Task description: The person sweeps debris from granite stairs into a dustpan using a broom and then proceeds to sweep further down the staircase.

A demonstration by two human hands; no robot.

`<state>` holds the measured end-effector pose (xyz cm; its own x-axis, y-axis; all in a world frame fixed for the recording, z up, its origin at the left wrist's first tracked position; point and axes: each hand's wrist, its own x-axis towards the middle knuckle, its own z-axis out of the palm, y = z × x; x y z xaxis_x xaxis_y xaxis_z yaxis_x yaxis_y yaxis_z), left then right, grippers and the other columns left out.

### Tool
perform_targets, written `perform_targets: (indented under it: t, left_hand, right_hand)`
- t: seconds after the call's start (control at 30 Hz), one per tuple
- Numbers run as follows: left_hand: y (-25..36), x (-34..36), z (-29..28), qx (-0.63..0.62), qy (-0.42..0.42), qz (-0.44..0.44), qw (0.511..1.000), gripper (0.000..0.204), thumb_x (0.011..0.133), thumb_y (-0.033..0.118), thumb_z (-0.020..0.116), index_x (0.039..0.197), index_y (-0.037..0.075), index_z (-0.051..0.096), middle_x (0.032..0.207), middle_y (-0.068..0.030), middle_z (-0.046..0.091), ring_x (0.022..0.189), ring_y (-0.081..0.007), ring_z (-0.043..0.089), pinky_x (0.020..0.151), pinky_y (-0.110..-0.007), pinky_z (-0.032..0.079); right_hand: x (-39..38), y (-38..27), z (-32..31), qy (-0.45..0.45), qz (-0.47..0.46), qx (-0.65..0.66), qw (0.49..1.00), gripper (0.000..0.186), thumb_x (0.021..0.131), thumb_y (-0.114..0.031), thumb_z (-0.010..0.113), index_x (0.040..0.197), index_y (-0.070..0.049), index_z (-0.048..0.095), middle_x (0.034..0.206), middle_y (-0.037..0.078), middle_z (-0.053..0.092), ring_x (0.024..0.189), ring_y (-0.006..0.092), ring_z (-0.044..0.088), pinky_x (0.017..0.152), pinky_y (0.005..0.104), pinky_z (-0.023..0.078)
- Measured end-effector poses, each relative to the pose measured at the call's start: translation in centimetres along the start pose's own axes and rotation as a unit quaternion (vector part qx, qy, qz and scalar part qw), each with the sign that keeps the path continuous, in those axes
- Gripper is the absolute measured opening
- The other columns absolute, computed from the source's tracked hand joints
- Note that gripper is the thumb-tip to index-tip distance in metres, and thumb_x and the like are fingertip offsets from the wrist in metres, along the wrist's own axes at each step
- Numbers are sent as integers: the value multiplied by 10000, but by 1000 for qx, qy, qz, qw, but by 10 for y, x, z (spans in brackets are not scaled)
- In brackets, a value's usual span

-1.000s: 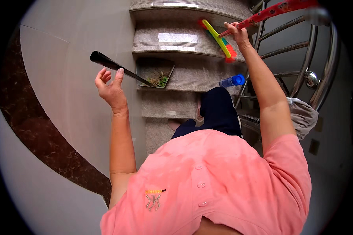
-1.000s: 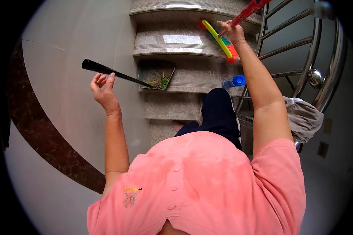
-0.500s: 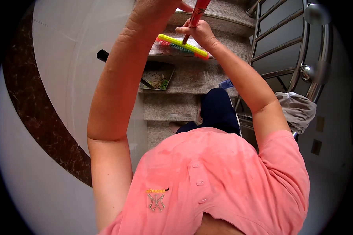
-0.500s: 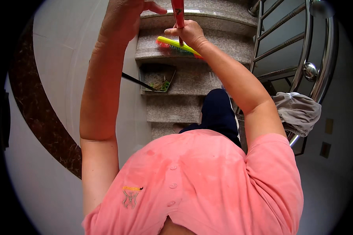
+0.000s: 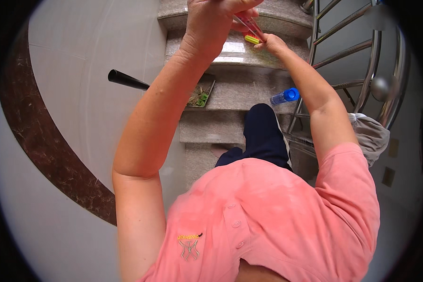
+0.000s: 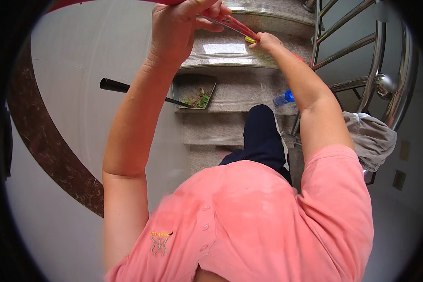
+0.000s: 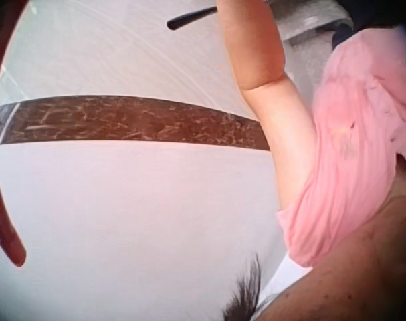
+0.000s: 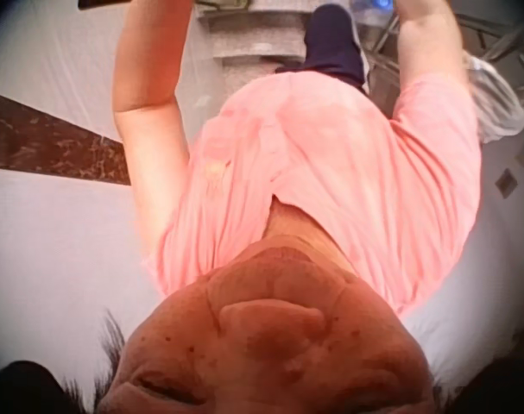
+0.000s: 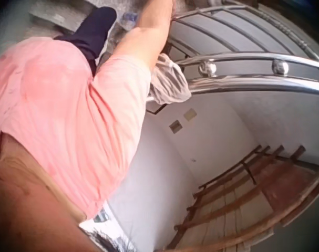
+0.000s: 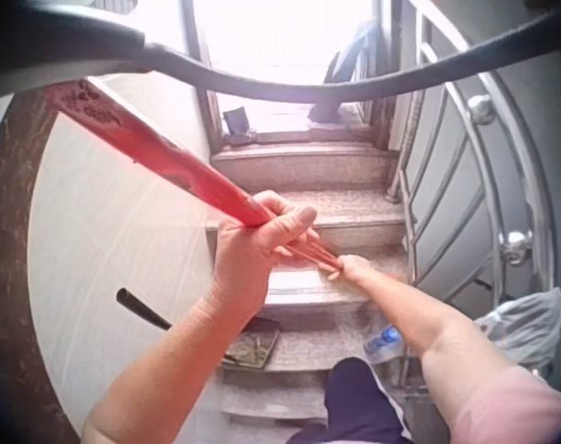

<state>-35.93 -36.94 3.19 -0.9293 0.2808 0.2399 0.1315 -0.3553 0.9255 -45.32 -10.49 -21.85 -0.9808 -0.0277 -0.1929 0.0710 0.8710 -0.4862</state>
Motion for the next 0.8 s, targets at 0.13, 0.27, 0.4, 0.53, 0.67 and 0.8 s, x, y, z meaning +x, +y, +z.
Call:
perform_targets:
  t: [0.13, 0.27, 0.4, 0.53, 0.67, 0.8]
  left_hand:
    - [24, -38, -27, 91, 96, 33, 991, 264, 873, 241, 712, 715, 75, 580, 657, -24, 607, 644, -140, 651, 507, -259, 517]
    - [86, -64, -32, 267, 95, 98, 954, 361, 947, 328, 618, 757, 23, 588, 682, -45, 545, 676, -183, 651, 507, -267, 533]
    - [140, -69, -38, 302, 61, 154, 939, 423, 997, 374, 513, 715, 59, 517, 705, -89, 518, 733, -274, 630, 532, -291, 507]
    - [192, -87, -58, 167, -27, 99, 981, 368, 1011, 315, 442, 727, 91, 508, 748, -95, 494, 923, -372, 582, 698, -414, 480]
    - [97, -71, -58, 77, -19, 100, 992, 302, 991, 279, 448, 869, 49, 601, 859, -132, 593, 1082, -452, 575, 755, -500, 575]
    - [-14, -68, -65, -13, 16, 15, 1000, 340, 1012, 304, 461, 804, 46, 536, 867, -134, 599, 1120, -407, 580, 781, -474, 603]
  right_hand:
    - [-2, -87, 99, -6, -21, 91, 996, 416, 789, -467, 745, 1127, -248, 641, 1017, 85, 691, 987, 317, 640, 818, 437, 476]
    - [-32, -227, 126, -92, -99, 182, 974, 353, 784, -488, 734, 1042, -255, 676, 1026, 76, 684, 1015, 308, 629, 851, 421, 476]
    - [-42, -264, 78, 23, -129, 128, 983, 342, 791, -507, 704, 946, -202, 694, 964, 90, 692, 982, 300, 651, 840, 423, 496]
    - [-52, -260, 17, 115, -144, 64, 981, 379, 805, -501, 698, 938, -147, 675, 860, 120, 694, 839, 333, 688, 738, 459, 532]
    - [-39, -137, 12, 212, -28, -45, 976, 258, 868, -363, 638, 996, -140, 614, 969, 206, 632, 869, 404, 671, 707, 511, 523]
    - [-15, -34, 48, 240, 67, -62, 966, 161, 902, -272, 542, 980, -162, 628, 979, 195, 626, 922, 391, 656, 776, 501, 520]
